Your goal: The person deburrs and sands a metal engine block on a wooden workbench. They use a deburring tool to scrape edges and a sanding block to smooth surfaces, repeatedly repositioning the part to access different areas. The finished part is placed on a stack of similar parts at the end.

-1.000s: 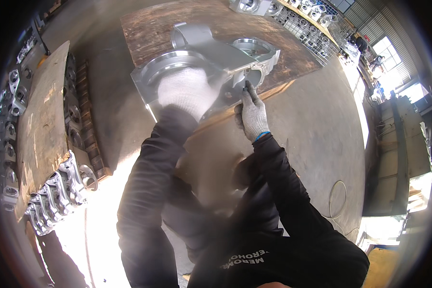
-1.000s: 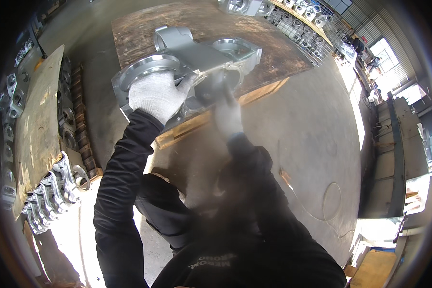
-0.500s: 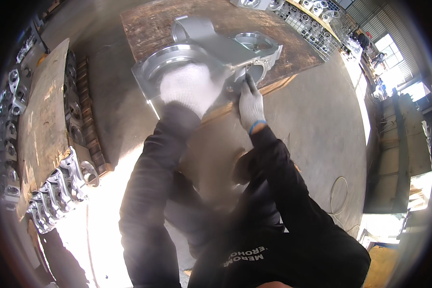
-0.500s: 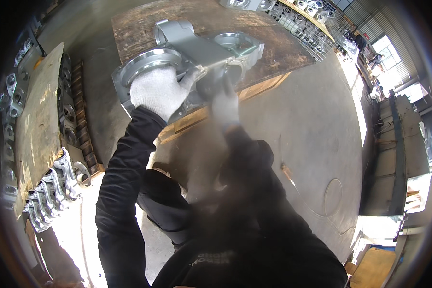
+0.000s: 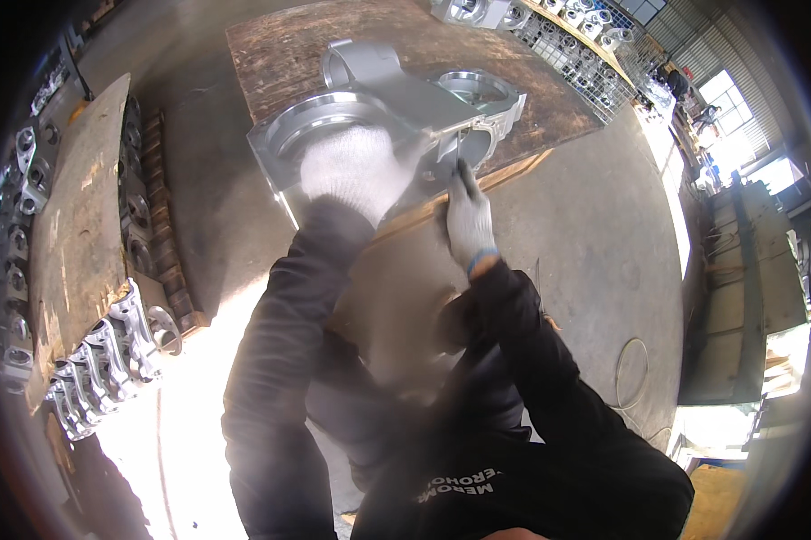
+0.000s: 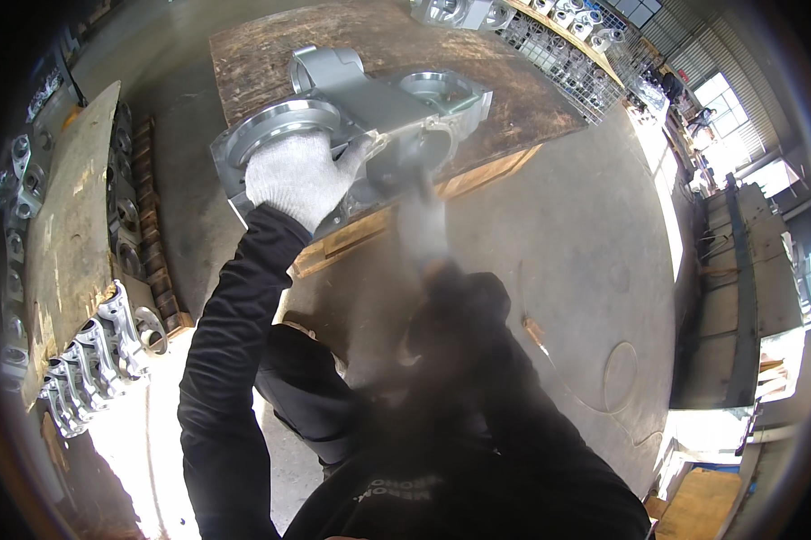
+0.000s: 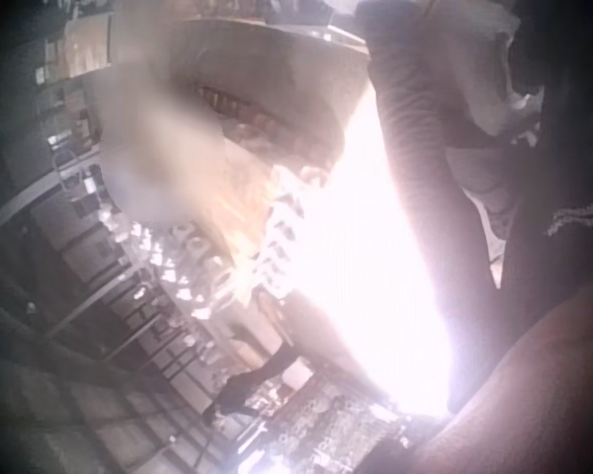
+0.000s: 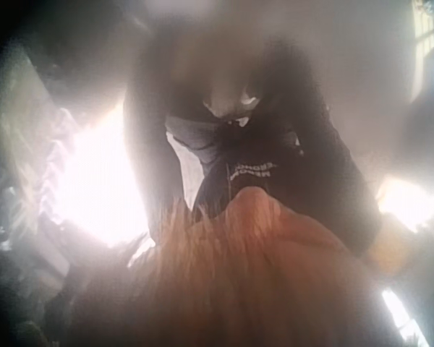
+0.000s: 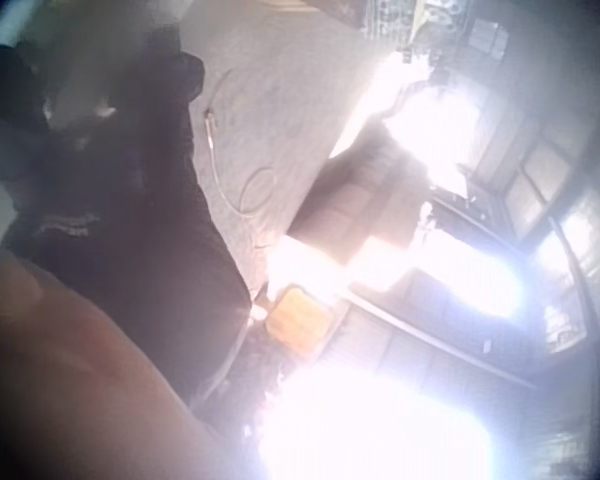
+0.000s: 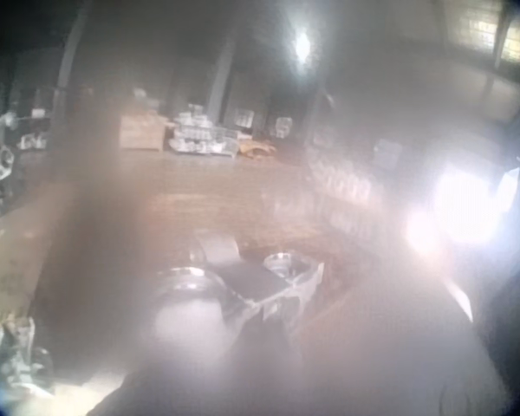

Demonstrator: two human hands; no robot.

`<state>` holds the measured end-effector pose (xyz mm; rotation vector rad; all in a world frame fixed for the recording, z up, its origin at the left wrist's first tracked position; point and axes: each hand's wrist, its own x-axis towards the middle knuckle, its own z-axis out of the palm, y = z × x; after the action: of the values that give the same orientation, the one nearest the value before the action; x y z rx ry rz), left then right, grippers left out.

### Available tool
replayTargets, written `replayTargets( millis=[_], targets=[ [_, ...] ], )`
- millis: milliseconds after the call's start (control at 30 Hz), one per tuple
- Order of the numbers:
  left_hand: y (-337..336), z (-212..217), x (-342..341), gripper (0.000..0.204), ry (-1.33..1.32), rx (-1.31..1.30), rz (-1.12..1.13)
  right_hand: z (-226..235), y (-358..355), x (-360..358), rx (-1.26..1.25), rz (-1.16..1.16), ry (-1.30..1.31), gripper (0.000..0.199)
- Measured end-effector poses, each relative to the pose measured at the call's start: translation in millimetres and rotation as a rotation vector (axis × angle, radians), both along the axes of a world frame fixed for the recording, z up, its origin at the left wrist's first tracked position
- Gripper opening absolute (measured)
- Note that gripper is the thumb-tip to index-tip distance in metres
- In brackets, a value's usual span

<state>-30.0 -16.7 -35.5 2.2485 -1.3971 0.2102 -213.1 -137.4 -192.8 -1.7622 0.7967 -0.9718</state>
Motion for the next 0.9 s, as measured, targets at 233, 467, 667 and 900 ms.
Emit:
replayTargets(
  millis=[233, 467, 667, 900],
  targets=[
    [1, 0, 0, 0.058, -0.044, -0.01, 0.008, -3, -13, -10, 0.175, -0.016, 0.051, 0.052],
    [-1, -6, 3, 0.061, -0.098, -0.132, 0.026, 12, -8, -15, 0.32, -0.057, 0.124, 0.052],
    [-2, -8, 5, 0.07, -0.039, -0.125, -0.044, 12, 2, -17, 0.406, -0.063, 0.106, 0.055],
    [-1, -2, 3, 0.073, 0.002, 0.007, -0.03, 3, -8, -16, -0.205, 0.09, 0.093, 0.049]
  ],
)
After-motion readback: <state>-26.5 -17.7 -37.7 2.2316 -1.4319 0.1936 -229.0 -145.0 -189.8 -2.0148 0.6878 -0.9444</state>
